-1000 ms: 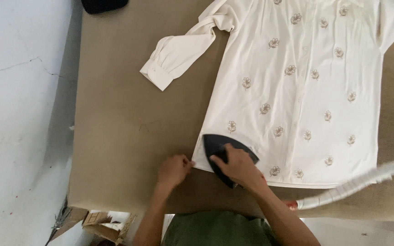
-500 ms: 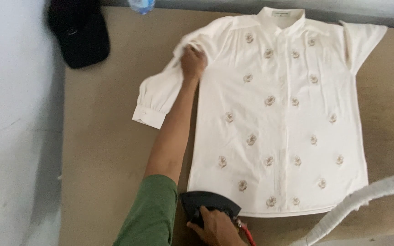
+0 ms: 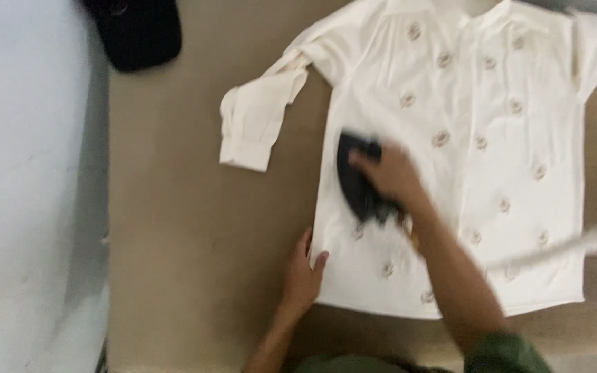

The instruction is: Ironing a white shirt with floral patterns on an ironing board using a steam iron.

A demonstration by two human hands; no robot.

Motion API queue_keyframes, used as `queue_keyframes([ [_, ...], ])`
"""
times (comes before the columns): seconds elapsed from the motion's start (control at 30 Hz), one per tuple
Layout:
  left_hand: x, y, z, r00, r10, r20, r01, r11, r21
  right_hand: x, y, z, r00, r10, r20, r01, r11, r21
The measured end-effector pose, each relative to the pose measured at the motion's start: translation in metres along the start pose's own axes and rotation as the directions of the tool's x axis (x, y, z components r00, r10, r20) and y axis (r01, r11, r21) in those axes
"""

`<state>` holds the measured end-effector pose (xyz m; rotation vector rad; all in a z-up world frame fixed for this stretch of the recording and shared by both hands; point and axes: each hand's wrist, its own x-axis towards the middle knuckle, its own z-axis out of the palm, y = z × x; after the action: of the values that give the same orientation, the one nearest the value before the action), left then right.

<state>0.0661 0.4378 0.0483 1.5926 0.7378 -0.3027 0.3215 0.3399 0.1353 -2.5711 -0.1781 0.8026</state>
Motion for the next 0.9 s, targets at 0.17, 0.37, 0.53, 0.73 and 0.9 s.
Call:
queue_keyframes([
  [0.17,-0.059,-0.053,0.002,0.997,-0.062,-0.045,0.065,0.996,0.060,0.087,-0.047,-0.015,0.985,-0.155,-0.071,0.154,0.988,-0.015],
  [0.37,-0.089,-0.061,-0.014,0.996,-0.045,-0.074,0.054,0.990,0.132,0.071,-0.055,0.048,0.971,-0.209,0.116,0.229,0.954,-0.196],
  [0.53,-0.095,-0.051,-0.033,0.986,-0.159,-0.047,0.165,0.939,0.303,-0.041,-0.021,0.112,0.949,-0.201,0.243,0.257,0.940,-0.226],
  [0.73,-0.043,-0.032,-0.069,0.913,0.045,-0.406,0.070,0.962,0.263,-0.199,0.013,0.132,0.880,-0.305,0.365,0.325,0.946,0.008],
  [0.9,0.033,0.017,-0.036,0.939,0.199,-0.282,-0.136,0.964,0.230,-0.239,0.052,0.116,0.901,-0.339,0.271,0.345,0.938,0.029],
])
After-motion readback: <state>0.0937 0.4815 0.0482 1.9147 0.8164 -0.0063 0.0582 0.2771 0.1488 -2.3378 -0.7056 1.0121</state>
